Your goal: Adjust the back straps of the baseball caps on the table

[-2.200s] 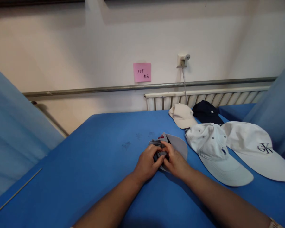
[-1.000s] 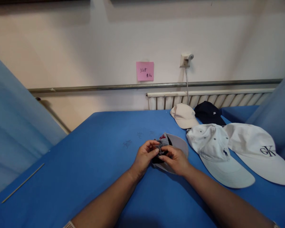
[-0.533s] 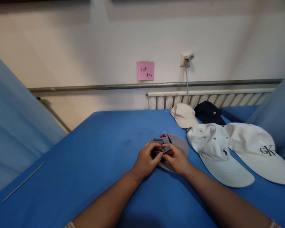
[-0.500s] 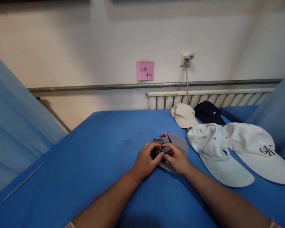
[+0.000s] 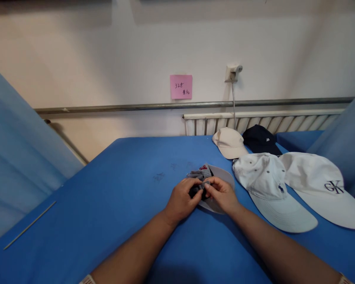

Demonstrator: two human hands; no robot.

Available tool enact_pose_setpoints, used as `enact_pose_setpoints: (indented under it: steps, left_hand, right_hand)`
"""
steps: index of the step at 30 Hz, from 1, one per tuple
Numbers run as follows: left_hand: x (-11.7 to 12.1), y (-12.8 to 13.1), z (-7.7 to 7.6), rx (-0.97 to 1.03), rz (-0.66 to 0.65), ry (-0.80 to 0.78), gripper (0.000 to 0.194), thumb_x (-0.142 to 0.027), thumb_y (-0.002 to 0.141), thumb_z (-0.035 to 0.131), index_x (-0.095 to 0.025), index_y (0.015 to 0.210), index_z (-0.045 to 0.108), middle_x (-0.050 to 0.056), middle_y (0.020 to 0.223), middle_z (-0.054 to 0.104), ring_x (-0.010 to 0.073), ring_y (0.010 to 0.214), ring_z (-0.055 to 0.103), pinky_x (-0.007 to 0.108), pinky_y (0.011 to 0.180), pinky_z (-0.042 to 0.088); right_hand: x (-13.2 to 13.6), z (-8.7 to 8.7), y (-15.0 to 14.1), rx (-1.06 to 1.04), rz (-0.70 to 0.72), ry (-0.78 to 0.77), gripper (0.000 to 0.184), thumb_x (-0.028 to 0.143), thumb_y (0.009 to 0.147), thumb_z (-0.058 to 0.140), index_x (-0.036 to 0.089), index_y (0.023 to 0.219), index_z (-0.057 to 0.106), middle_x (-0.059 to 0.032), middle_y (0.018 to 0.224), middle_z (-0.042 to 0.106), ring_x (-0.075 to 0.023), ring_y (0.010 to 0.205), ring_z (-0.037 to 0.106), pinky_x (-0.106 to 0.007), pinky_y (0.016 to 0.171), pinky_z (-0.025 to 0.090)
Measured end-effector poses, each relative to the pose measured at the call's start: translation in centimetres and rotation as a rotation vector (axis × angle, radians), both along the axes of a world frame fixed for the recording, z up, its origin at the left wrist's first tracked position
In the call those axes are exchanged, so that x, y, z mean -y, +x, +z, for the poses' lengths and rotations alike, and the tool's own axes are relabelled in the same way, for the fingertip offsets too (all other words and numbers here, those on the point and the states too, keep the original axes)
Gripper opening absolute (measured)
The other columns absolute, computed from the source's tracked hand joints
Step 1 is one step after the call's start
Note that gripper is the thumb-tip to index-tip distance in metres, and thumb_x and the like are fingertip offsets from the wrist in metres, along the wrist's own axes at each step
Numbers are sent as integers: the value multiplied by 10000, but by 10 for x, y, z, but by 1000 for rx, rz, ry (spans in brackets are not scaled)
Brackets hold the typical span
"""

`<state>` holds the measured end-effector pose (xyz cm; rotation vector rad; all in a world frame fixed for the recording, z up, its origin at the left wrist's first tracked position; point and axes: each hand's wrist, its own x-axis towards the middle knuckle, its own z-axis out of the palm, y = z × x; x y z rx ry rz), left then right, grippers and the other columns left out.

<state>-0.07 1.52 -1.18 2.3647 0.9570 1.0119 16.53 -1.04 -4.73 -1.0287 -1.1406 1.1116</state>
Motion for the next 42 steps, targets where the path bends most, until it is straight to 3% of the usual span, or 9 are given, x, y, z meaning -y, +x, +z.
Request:
enact_pose_setpoints:
  steps: [11, 21, 34, 42]
  left_hand:
    - [1, 2, -7, -7, 15, 14, 266, -216, 819, 623, -206, 1085, 617, 49, 1032, 703, 185, 943, 655, 330, 865, 513]
    - [2, 3, -3, 3, 10, 47, 282, -197, 816, 622, -204, 1096, 593, 47, 1021, 697, 180, 934, 655, 322, 855, 518]
    - [1, 2, -7, -33, -29, 53, 287, -200, 829, 631, -215, 1112, 590, 39, 1039, 691, 178, 961, 645, 317, 875, 504]
    - [-2, 2, -7, 0, -3, 10, 290, -161, 822, 626, -205, 1105, 581, 47, 1055, 678, 175, 952, 639, 319, 868, 509]
  right_hand:
    - [-7, -8, 0, -44, -1, -45, 379, 522, 646, 769, 175, 740, 647, 10, 630, 634, -106, 525, 550, -249, 535, 455]
    - [-7, -4, 6, -95, 50, -72, 354, 528, 688, 748, 191, 726, 646, 16, 590, 622, -128, 557, 579, -273, 594, 474]
    - [-7, -1, 9, -114, 146, -119, 303, 459, 650, 795, 177, 702, 700, -9, 688, 666, -122, 616, 573, -279, 631, 467]
    - [-8, -1, 8, -146, 53, -148, 386, 542, 649, 774, 177, 701, 657, -13, 606, 677, -138, 570, 602, -281, 613, 467]
